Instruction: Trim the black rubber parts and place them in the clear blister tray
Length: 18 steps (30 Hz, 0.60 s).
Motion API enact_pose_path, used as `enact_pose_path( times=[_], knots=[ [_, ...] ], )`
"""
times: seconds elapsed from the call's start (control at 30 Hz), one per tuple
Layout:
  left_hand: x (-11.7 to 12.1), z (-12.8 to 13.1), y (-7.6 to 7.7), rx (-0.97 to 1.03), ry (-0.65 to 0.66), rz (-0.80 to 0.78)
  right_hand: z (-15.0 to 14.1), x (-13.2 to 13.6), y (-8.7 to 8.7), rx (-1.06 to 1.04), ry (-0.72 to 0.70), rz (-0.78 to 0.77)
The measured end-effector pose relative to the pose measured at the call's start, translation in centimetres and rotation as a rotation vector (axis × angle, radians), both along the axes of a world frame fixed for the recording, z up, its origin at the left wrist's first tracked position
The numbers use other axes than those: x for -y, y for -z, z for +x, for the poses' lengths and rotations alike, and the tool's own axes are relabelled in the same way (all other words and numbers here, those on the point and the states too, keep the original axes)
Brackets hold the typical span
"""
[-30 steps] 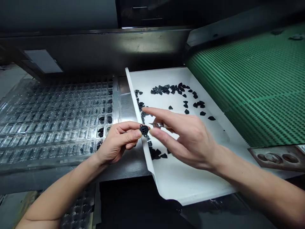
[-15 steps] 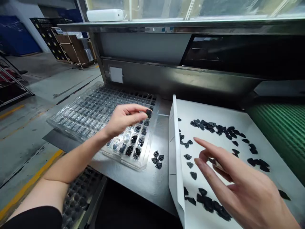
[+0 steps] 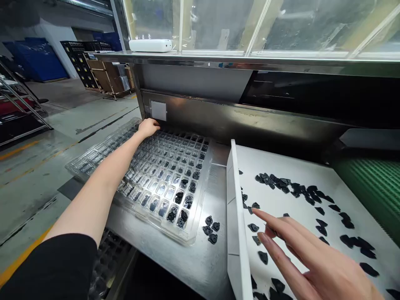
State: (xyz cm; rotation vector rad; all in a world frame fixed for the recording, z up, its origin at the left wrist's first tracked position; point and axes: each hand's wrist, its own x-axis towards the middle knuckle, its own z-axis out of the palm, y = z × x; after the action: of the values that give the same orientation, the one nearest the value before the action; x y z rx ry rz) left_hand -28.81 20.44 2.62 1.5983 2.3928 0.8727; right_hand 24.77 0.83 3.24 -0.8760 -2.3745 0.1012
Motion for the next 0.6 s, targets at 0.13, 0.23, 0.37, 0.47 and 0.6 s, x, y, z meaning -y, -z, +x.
enact_pose_path(
  times=[0.13,0.23,0.37,0.47,0.6],
  knots=[
    [-1.4,0.0,0.2,0.069,-0.008,-0.027,0.3,-0.4,0.6,0.016,-0.027,0.0],
    [-1.6,0.5,-0.5,0.17,-0.022,0.023,0.2,-0.4,0.6,0.044,-0.05,-0.028],
    [0.3,1.9,-2.2,0.389,-0.007,0.141,-0.2,0.0,-0.3,0.03,-0.037,0.004],
    [3.3,3.6,-3.1,0.618,0.065,0.172,-0.4,0.3,-0.8,0.029,-0.044,0.012],
    [7.5,7.4,-3.2,0.884,0.193,0.081,-0.3,0.6,-1.1,0.026,-0.048,-0.044]
  ],
)
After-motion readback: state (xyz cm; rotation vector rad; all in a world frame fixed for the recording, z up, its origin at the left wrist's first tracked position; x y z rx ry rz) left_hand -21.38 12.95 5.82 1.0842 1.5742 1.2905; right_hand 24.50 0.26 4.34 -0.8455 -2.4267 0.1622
